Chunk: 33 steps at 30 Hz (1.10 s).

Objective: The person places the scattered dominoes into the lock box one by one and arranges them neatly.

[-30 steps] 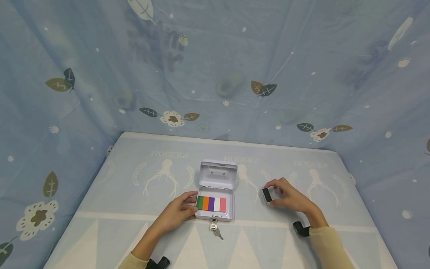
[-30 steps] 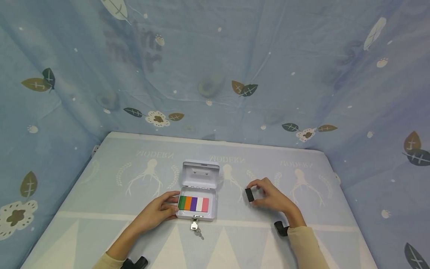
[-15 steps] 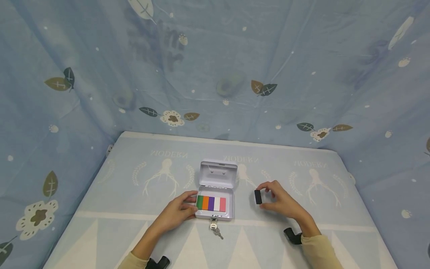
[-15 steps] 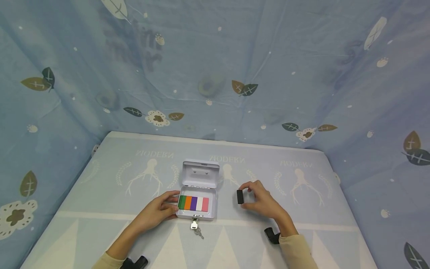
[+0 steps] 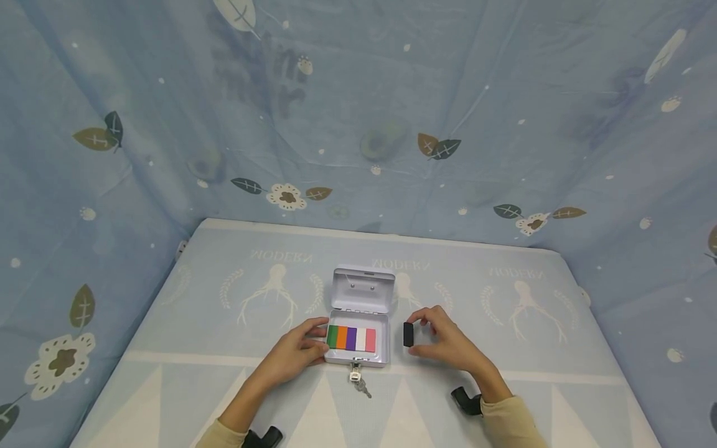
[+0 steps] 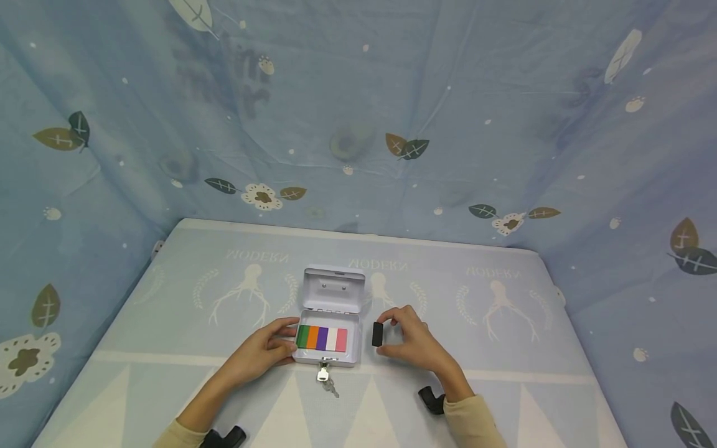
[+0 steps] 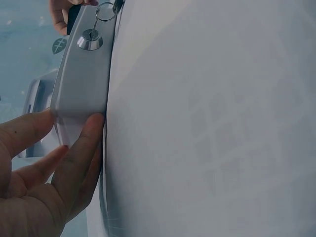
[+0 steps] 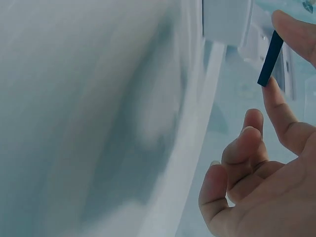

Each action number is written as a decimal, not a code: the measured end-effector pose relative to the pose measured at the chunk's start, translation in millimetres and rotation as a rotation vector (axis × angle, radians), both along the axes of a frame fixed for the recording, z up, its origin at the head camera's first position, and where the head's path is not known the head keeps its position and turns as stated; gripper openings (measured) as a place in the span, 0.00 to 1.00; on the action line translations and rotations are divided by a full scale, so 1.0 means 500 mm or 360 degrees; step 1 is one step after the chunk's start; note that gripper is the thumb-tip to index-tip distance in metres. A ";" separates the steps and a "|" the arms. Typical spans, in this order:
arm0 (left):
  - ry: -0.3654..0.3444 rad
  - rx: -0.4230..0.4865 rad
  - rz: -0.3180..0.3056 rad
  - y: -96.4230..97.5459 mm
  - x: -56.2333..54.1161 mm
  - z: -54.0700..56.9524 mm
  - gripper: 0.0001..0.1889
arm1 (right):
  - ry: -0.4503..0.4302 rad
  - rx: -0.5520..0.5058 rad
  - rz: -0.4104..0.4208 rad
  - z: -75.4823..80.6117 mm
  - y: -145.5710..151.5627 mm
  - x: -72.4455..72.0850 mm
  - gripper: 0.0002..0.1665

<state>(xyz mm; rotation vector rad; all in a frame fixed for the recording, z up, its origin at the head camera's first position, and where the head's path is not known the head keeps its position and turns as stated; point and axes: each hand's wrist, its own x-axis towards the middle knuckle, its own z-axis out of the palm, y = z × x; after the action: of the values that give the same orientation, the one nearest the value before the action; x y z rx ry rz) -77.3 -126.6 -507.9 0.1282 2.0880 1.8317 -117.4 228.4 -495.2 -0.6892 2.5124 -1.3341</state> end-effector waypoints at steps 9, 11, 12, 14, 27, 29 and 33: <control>0.0000 -0.0014 -0.0004 0.000 0.001 0.003 0.31 | 0.0030 -0.0028 0.0065 -0.019 -0.045 -0.002 0.32; 0.0002 -0.0017 -0.0006 0.000 0.001 0.002 0.31 | 0.0029 -0.0024 0.0078 -0.021 -0.056 -0.003 0.32; 0.0001 -0.0013 -0.0008 0.001 0.000 0.001 0.31 | 0.0032 -0.0025 0.0088 -0.022 -0.061 -0.003 0.32; -0.0003 -0.0003 -0.0009 0.001 -0.002 -0.001 0.31 | 0.0041 -0.0017 0.0093 -0.023 -0.072 -0.003 0.32; 0.0004 0.0009 0.0004 0.005 -0.001 -0.004 0.31 | 0.0098 0.0426 -0.0085 -0.009 -0.130 0.008 0.27; 0.0010 0.0004 0.0008 0.005 -0.001 -0.004 0.31 | 0.0114 0.0514 -0.0101 -0.003 -0.137 0.010 0.27; 0.0013 0.0005 0.0018 0.005 -0.001 -0.003 0.30 | 0.0165 0.0683 -0.0120 0.008 -0.151 0.013 0.28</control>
<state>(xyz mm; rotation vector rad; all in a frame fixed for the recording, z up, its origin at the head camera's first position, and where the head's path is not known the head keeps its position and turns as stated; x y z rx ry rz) -77.6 -124.3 -509.6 0.1255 2.0958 1.8441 -110.9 152.7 -491.2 -0.5839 2.7976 -0.7483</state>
